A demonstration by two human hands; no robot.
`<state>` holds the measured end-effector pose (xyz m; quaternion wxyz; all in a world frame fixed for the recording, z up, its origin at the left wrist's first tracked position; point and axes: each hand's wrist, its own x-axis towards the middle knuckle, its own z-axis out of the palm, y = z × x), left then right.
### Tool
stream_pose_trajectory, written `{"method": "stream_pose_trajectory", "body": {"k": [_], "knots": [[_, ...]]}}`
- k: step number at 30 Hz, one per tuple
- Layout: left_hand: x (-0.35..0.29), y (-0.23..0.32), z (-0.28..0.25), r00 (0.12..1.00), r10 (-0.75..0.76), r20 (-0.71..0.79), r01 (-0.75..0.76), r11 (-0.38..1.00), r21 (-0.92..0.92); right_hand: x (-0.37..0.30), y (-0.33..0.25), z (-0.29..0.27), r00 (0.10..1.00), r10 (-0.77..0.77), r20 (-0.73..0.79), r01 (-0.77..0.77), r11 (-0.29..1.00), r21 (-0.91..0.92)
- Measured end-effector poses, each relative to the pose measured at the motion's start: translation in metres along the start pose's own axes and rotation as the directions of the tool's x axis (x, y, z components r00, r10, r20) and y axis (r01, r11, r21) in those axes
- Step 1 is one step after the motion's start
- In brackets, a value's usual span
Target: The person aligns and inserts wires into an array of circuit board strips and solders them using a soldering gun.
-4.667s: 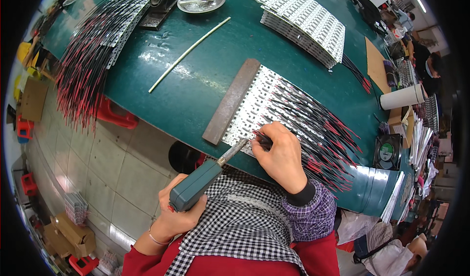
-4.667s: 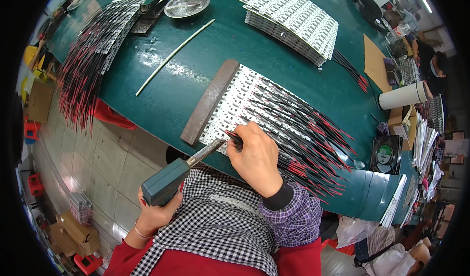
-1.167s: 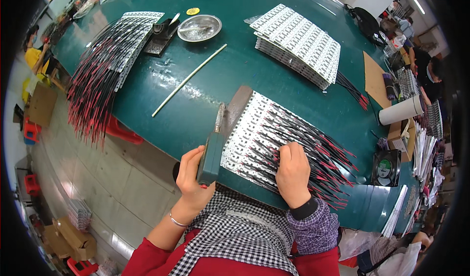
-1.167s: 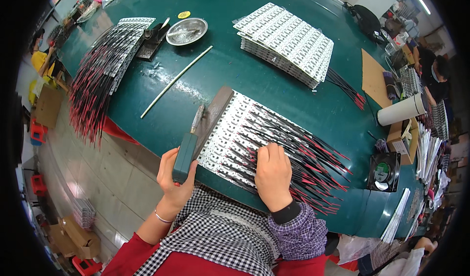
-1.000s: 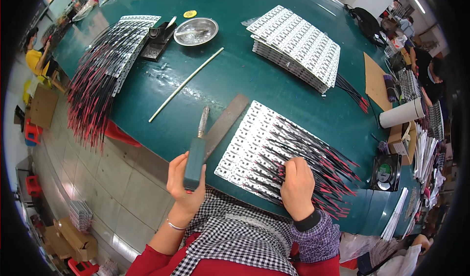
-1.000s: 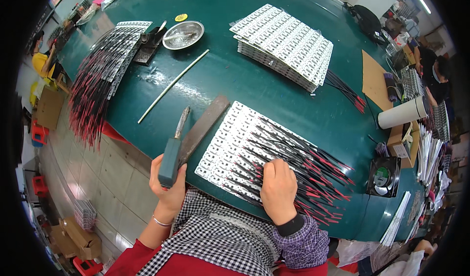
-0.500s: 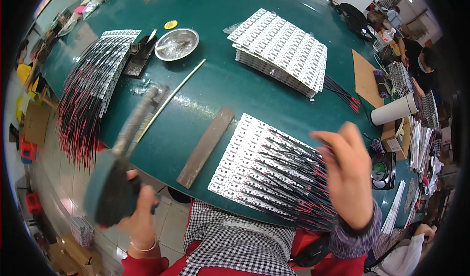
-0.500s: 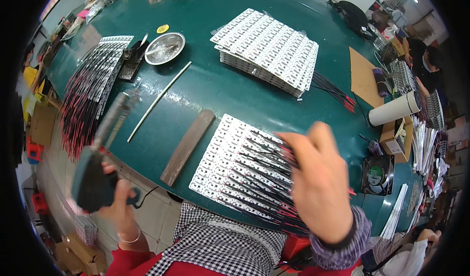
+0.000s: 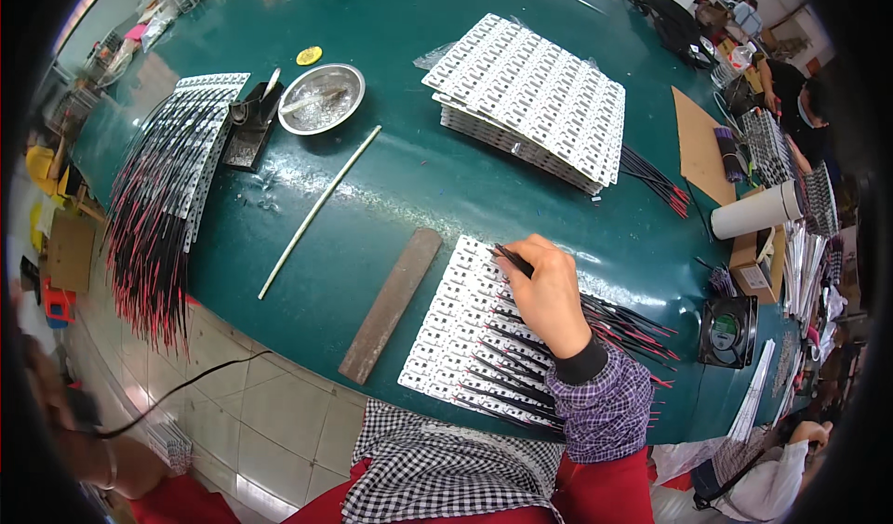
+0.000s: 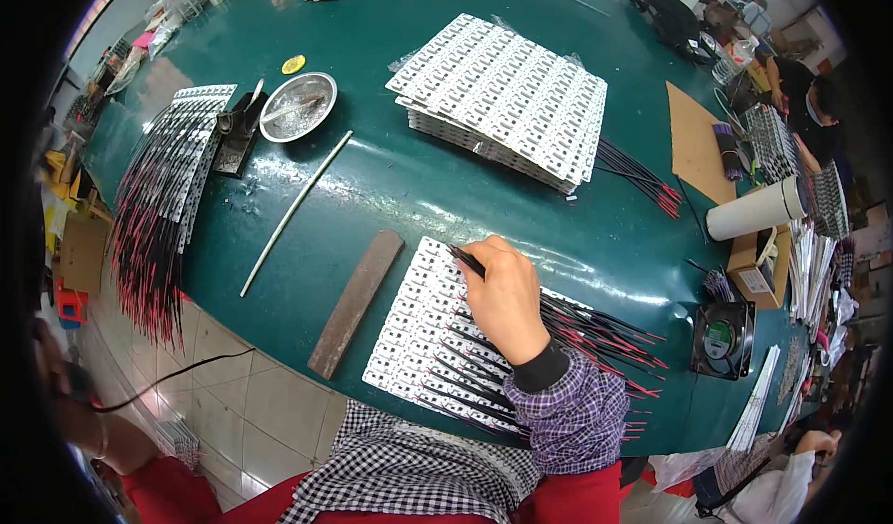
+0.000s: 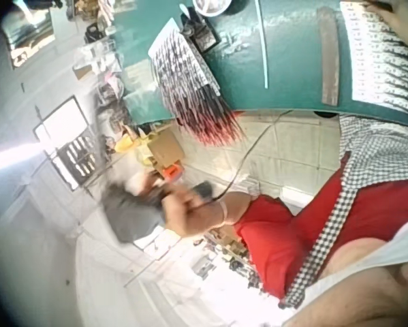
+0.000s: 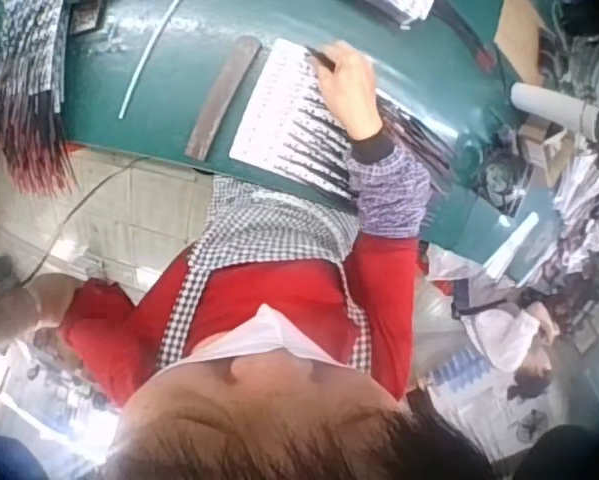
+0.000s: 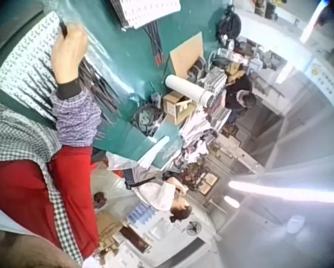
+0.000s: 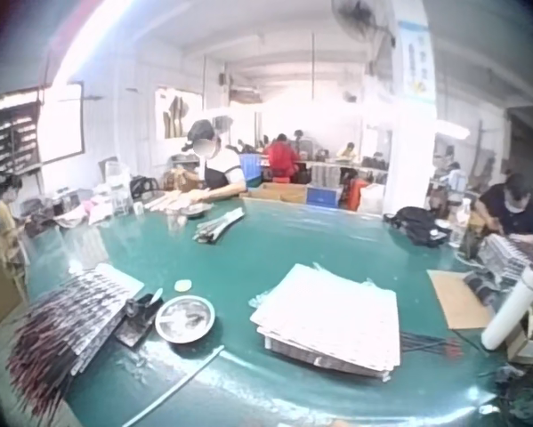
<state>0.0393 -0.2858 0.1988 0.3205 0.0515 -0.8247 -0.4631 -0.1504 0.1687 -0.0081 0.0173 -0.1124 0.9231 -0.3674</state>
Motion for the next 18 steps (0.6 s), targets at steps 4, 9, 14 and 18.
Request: {"method": "stream_pose_trajectory", "body": {"k": [4, 9, 14, 18], "knots": [[-0.035, -0.003, 0.117, 0.86, -0.505, 0.071, 0.509, 0.845, -0.165, 0.004, -0.002, 0.009, 0.997, 0.067, -0.024, -0.064, 0.991, 0.119], [-0.088, -0.023, 0.214, 0.619, -0.685, 0.385, 0.785, 0.513, -0.348, 0.005, 0.0, 0.009, 0.995, 0.098, -0.03, -0.096, 0.993, 0.065], [-0.108, -0.027, 0.255, 0.614, -0.673, 0.413, 0.779, 0.6, -0.182, 0.006, -0.001, 0.014, 0.992, 0.119, -0.038, -0.114, 0.988, 0.103], [-0.121, -0.035, 0.275, 0.683, -0.577, 0.448, 0.715, 0.653, -0.249, 0.006, 0.005, 0.015, 0.994, 0.096, -0.059, -0.091, 0.992, 0.088]]}}
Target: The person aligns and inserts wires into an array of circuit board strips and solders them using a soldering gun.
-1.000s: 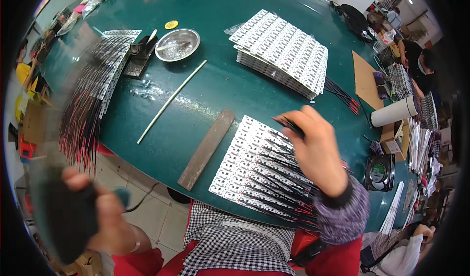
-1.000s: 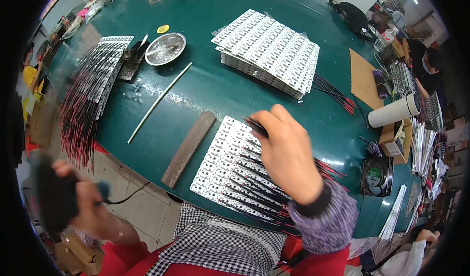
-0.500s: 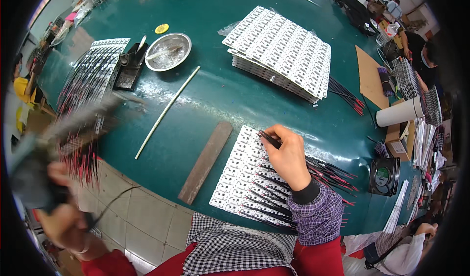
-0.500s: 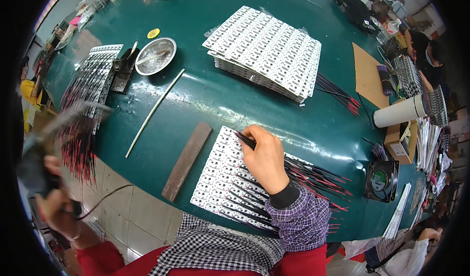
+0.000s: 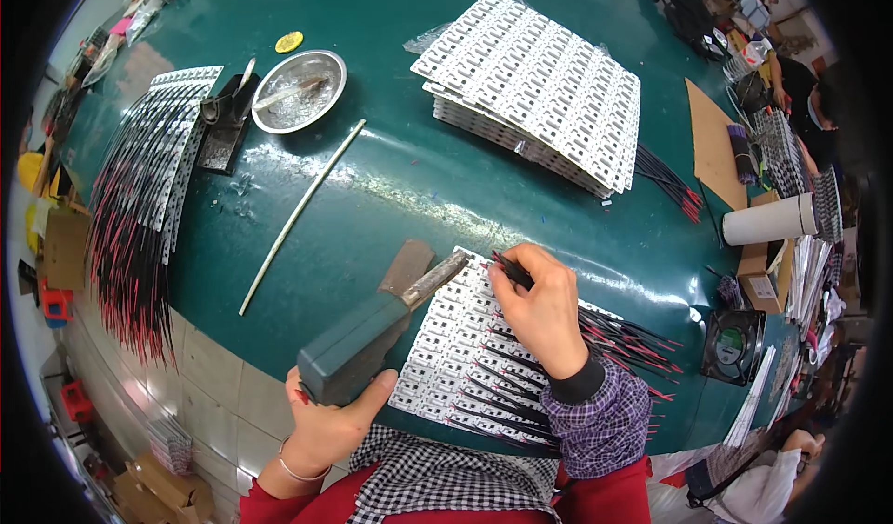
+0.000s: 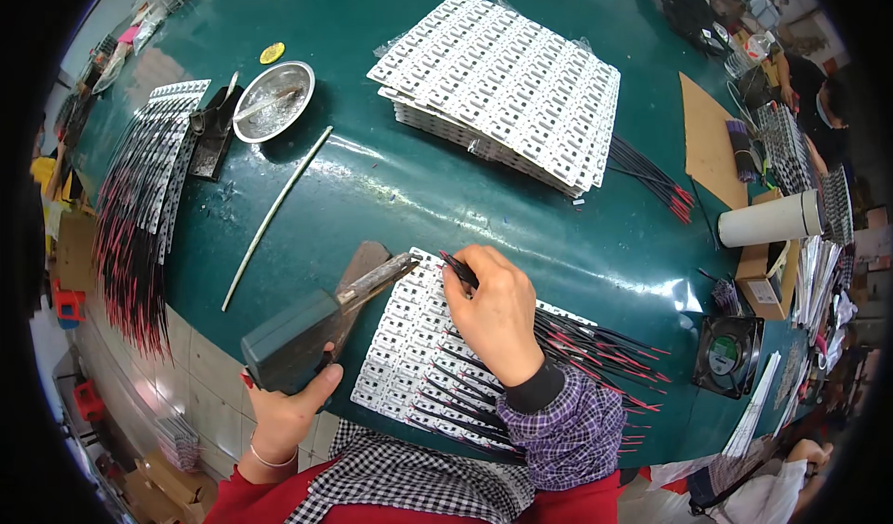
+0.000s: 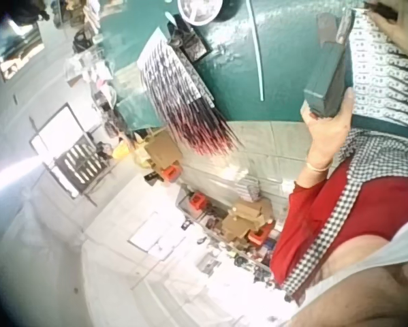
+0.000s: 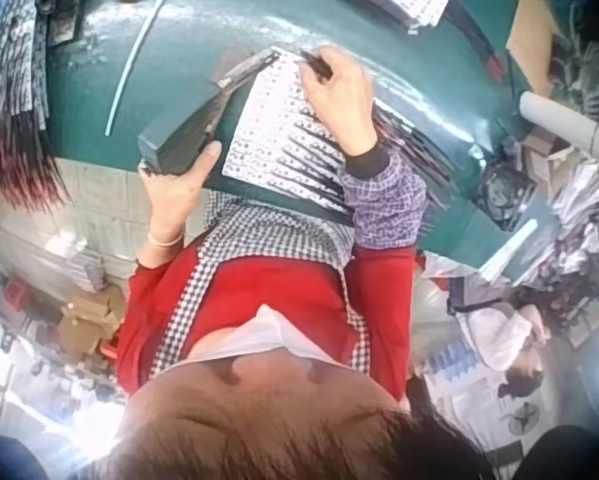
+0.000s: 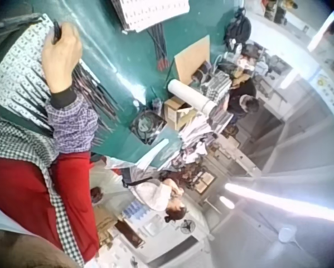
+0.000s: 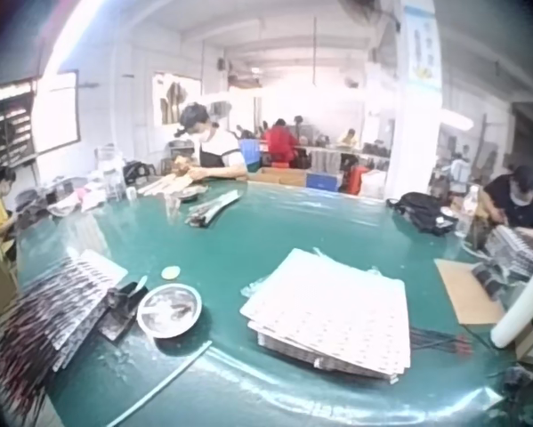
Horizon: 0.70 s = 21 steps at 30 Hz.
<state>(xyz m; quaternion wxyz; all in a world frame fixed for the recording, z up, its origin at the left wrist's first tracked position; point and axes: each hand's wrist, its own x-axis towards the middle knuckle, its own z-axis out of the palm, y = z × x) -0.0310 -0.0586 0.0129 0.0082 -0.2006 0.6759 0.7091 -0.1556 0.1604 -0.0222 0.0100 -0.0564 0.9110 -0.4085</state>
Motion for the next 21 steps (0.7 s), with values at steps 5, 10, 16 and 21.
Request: {"method": "stream_pose_trajectory", "body": {"k": [5, 10, 16, 21], "knots": [[0.005, 0.004, 0.006, 0.997, 0.072, 0.022, -0.073, 0.994, 0.077, 0.0, 0.001, 0.004, 0.999, -0.032, -0.014, 0.032, 0.999, 0.003], [0.01, -0.001, 0.007, 0.987, 0.132, 0.09, -0.149, 0.964, 0.222, -0.001, 0.003, 0.004, 0.999, -0.033, -0.003, 0.033, 0.999, 0.007], [0.012, -0.002, 0.009, 0.984, 0.141, 0.106, -0.162, 0.96, 0.23, 0.0, 0.001, 0.002, 0.999, -0.033, 0.003, 0.033, 0.999, 0.007], [0.012, -0.003, 0.007, 0.981, 0.153, 0.12, -0.18, 0.949, 0.259, 0.0, 0.001, 0.001, 1.0, -0.021, 0.019, 0.02, 1.0, 0.01]]}}
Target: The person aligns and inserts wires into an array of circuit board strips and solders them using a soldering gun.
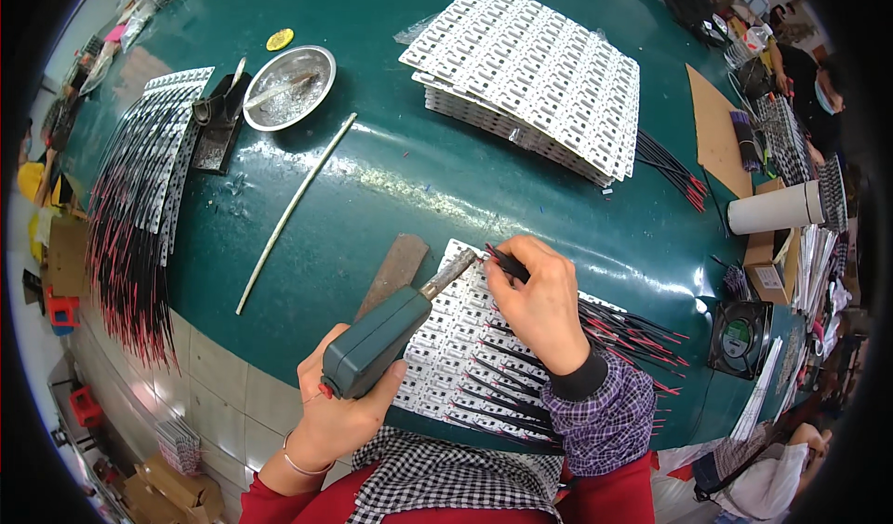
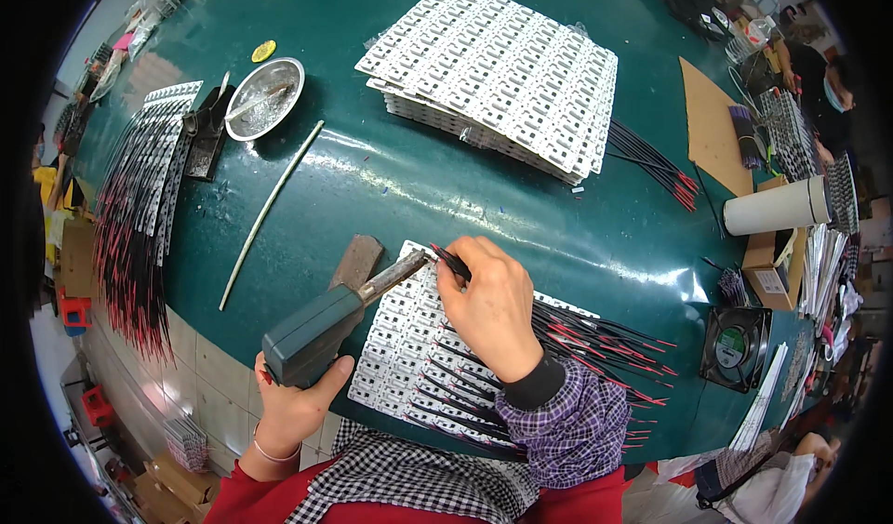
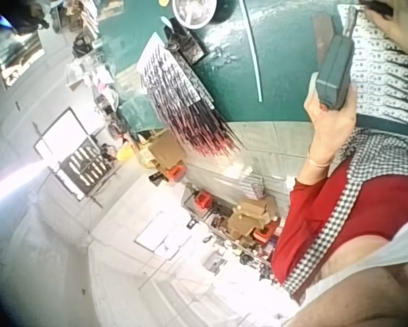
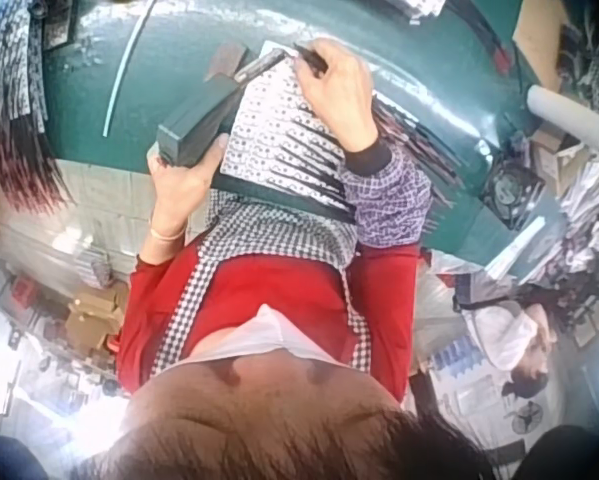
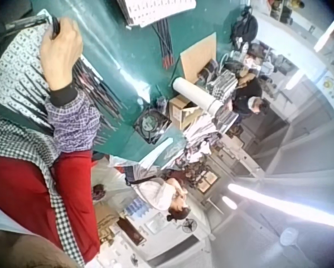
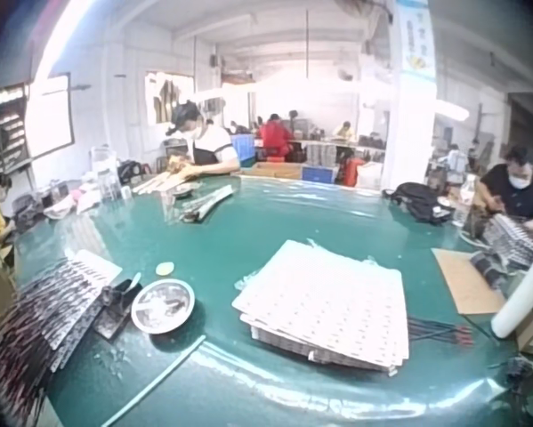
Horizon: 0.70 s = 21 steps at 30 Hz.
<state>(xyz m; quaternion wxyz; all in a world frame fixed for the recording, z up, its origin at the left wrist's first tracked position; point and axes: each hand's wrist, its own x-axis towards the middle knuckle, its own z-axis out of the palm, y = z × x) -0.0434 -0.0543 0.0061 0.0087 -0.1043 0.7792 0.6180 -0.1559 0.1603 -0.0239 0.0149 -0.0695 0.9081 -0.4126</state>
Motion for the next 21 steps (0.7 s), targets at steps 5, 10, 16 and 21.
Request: {"method": "stream_pose_trajectory", "body": {"k": [5, 10, 16, 21], "knots": [[-0.001, 0.002, 0.002, 0.999, 0.032, -0.021, -0.032, 0.999, 0.028, 0.0, 0.0, 0.001, 1.0, 0.002, 0.004, -0.002, 1.0, -0.001], [-0.004, -0.003, -0.002, 0.997, 0.065, -0.045, -0.064, 0.998, 0.007, 0.002, -0.001, -0.001, 1.0, 0.011, 0.005, -0.011, 1.0, 0.008], [-0.004, -0.004, -0.001, 0.999, 0.028, -0.021, -0.029, 0.999, -0.024, 0.006, 0.003, -0.005, 0.995, 0.074, 0.074, -0.08, 0.993, 0.09], [-0.002, -0.003, -0.001, 0.997, 0.071, -0.01, -0.071, 0.997, 0.034, 0.01, 0.007, -0.008, 0.994, 0.033, 0.106, -0.043, 0.994, 0.098]]}}
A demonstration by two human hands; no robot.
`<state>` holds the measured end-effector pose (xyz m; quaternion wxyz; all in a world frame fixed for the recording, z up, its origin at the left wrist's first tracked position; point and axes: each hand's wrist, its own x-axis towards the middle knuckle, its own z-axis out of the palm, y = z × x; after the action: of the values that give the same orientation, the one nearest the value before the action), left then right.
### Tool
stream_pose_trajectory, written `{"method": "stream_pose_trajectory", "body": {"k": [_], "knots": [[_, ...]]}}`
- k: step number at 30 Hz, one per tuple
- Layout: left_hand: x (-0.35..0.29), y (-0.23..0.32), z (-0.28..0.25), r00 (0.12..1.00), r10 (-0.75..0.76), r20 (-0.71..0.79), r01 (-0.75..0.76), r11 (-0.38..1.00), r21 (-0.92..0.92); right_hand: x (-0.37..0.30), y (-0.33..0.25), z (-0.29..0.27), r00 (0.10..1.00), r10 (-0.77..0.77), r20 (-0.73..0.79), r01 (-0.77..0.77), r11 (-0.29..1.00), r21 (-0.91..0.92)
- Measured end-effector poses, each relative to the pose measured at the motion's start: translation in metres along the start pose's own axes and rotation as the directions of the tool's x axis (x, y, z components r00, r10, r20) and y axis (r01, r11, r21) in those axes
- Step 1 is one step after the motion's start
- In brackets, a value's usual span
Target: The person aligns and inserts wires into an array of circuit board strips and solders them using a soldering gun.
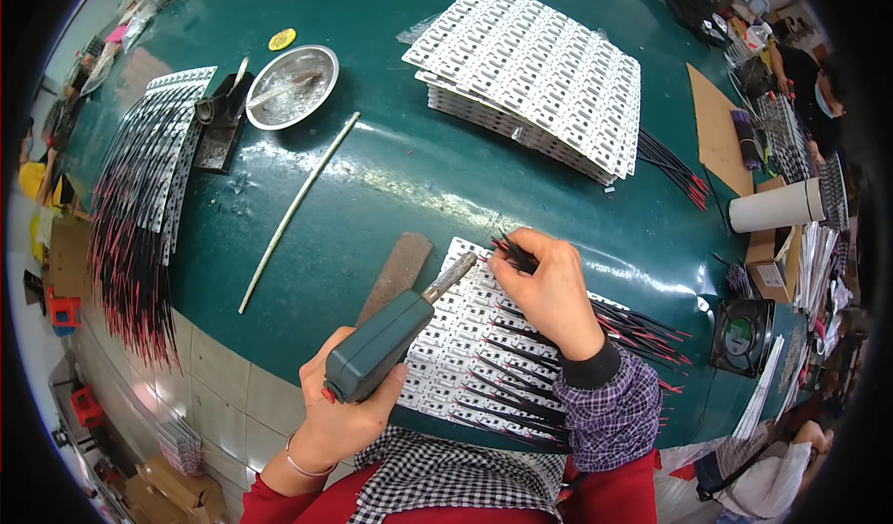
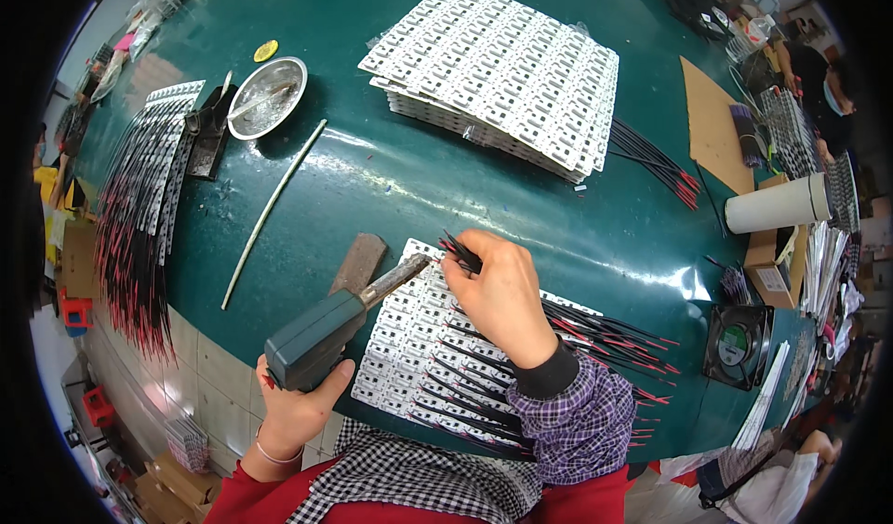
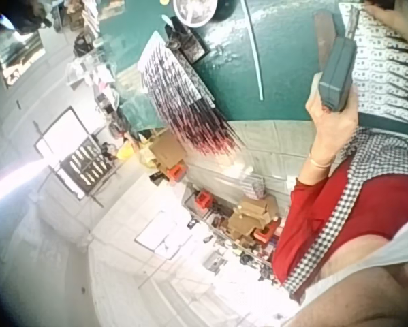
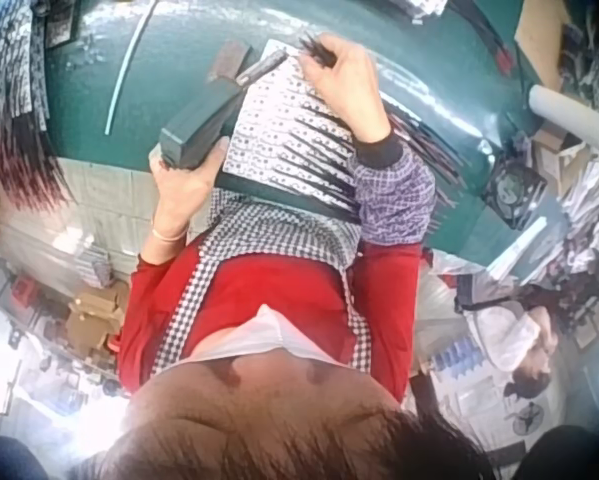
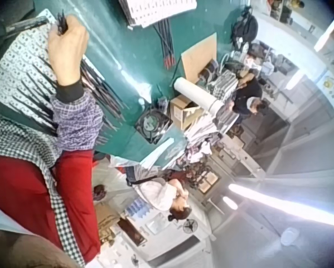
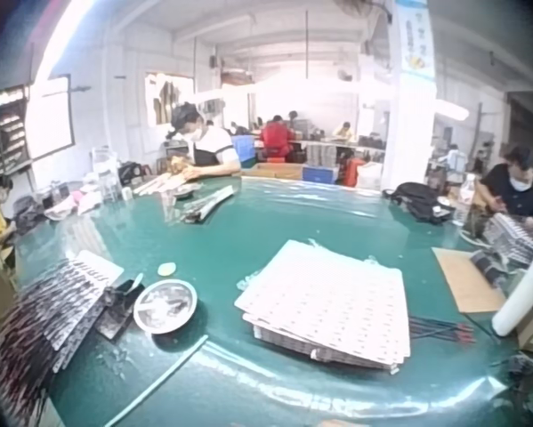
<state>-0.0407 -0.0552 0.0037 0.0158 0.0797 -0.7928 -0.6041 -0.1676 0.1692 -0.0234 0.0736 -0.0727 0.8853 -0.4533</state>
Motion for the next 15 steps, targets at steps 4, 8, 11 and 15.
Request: {"method": "stream_pose_trajectory", "body": {"k": [4, 8, 11, 15], "knots": [[0.001, 0.0, -0.003, 0.998, 0.055, 0.028, -0.057, 0.995, 0.082, 0.002, -0.004, -0.003, 0.999, 0.032, 0.03, -0.032, 0.999, -0.001], [-0.001, -0.001, -0.005, 0.999, 0.002, 0.05, -0.006, 0.996, 0.085, 0.003, -0.004, -0.002, 0.999, -0.025, 0.022, 0.026, 0.999, -0.036], [-0.01, -0.006, -0.003, 0.998, -0.051, -0.037, 0.048, 0.995, -0.083, 0.003, -0.004, 0.0, 0.999, -0.032, 0.018, 0.032, 0.999, -0.04], [-0.011, 0.017, -0.012, 0.936, -0.304, -0.18, 0.22, 0.9, -0.376, 0.001, -0.005, -0.002, 0.999, -0.053, 0.014, 0.053, 0.998, -0.045]]}}
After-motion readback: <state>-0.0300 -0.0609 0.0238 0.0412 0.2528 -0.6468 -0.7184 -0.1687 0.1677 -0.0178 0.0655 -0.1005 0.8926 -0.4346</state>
